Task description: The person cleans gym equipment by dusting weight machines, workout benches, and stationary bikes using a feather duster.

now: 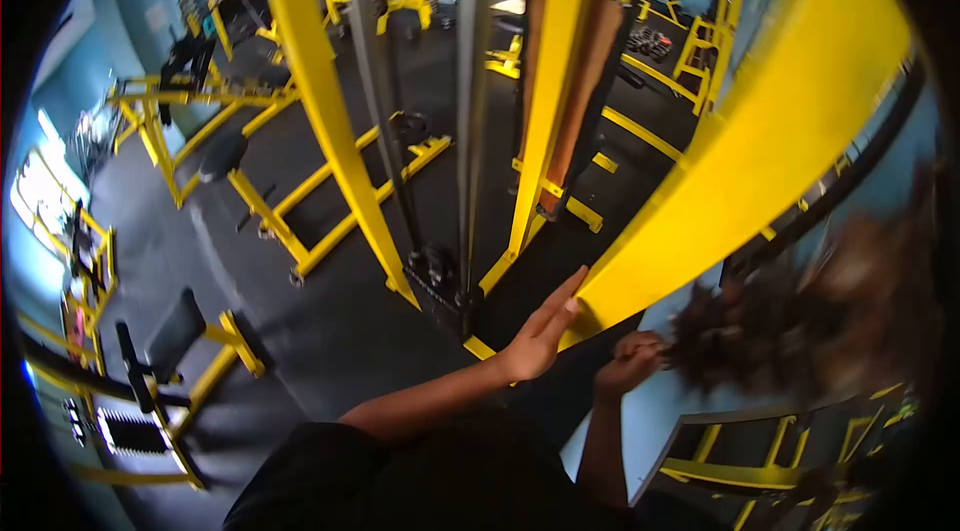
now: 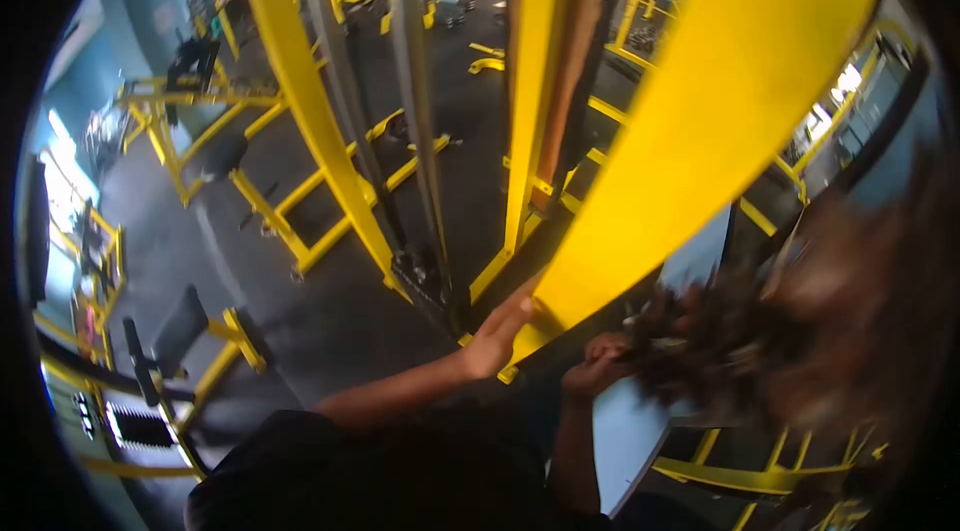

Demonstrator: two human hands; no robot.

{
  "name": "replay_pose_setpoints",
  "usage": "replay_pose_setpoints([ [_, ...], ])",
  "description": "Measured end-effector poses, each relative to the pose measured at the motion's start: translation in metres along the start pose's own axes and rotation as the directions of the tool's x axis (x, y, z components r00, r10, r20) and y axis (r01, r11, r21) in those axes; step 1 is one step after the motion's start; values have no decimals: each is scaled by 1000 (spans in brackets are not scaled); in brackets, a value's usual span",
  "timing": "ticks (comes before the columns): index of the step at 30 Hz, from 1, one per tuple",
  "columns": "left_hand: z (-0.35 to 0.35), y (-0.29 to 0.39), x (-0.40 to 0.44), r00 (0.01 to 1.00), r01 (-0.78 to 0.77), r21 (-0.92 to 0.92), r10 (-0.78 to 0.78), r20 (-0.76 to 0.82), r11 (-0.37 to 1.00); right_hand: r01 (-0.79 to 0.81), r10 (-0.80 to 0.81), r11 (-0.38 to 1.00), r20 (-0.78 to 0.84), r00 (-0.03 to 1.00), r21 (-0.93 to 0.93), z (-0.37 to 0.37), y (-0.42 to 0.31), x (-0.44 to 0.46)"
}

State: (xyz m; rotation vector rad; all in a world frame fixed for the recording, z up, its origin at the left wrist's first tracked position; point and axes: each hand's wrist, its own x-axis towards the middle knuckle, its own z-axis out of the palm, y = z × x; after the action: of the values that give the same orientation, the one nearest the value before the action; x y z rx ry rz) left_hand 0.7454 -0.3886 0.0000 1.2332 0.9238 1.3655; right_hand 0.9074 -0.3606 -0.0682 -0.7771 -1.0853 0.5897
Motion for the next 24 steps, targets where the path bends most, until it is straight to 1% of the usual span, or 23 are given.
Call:
replay_pose_setpoints([
  [1, -3, 5, -11, 999, -29, 50, 27, 23, 998, 155, -143, 941, 62, 988, -300, -9, 23, -23],
  [2, -7, 0, -23, 999, -29, 23, 29, 24, 999, 315, -269, 773, 164, 949, -550, -22, 47, -50],
  [3, -15, -5, -34, 999, -39, 5, 39, -17, 999, 172, -106, 821, 151, 983, -544, -50, 99, -93],
  [4, -21, -10, -45, 1000, 27, -99, -26, 12, 995, 23, 65, 840, 143, 988, -542, -79, 132, -125],
  [5, -31, -16, -60, 996, 90, -207, -83, 43, 974, 190, -30, 728, 246, 969, -659, -80, 123, -149],
  [6, -41, -18, -71, 984, 176, -296, -177, 24, 939, 351, -106, 582, 360, 927, -734, -86, 111, -171],
  [7, -51, -77, -91, 957, -225, 188, 253, -144, 956, 233, 129, 633, 397, 909, -738, -106, 110, -188],
  [8, -60, -79, -106, 967, 66, -22, -69, -246, 998, 101, 360, 644, 417, 835, -758, -130, 109, -204],
  [9, -71, -78, -121, 883, 323, -254, -387, -266, 912, 121, 371, 646, 449, 813, -753, -147, 104, -211],
  [11, -99, -86, -168, 850, 305, -302, -401, -341, 903, 141, 602, 526, 484, 635, -839, -165, 94, -223],
  [12, -115, -100, -193, 789, 399, -153, -424, -444, 904, 268, 664, 457, 525, 532, -848, -167, 84, -223],
  [13, -131, -121, -220, 726, 499, -11, -425, -541, 867, 278, 673, 449, 527, 519, -849, -165, 82, -225],
  [15, -159, -151, -266, 626, 542, 12, -394, -672, 840, 362, 794, 403, 518, 318, -840, -137, 91, -214],
  [17, -181, -168, -299, 517, 622, -45, -453, -726, 782, 501, 828, 411, 542, 145, -762, -74, 90, -199],
  [18, -191, -176, -312, 468, 639, -104, -492, -734, 762, 582, 763, 454, 631, 138, -675, -42, 90, -192],
  [19, -202, -176, -323, 438, 655, -133, -517, -735, 744, 655, 691, 485, 713, 118, -579, -9, 94, -188],
  [21, -224, -184, -342, 415, 617, -162, -493, -765, 770, 721, 668, 387, 713, 211, -576, 42, 118, -193],
  [23, -242, -192, -359, 357, 606, -220, -508, -784, 765, 666, 599, 461, 759, 253, -586, 90, 123, -194],
  [24, -250, -196, -365, 349, 552, -249, -492, -797, 796, 685, 618, 442, 750, 235, -579, 104, 120, -197],
])
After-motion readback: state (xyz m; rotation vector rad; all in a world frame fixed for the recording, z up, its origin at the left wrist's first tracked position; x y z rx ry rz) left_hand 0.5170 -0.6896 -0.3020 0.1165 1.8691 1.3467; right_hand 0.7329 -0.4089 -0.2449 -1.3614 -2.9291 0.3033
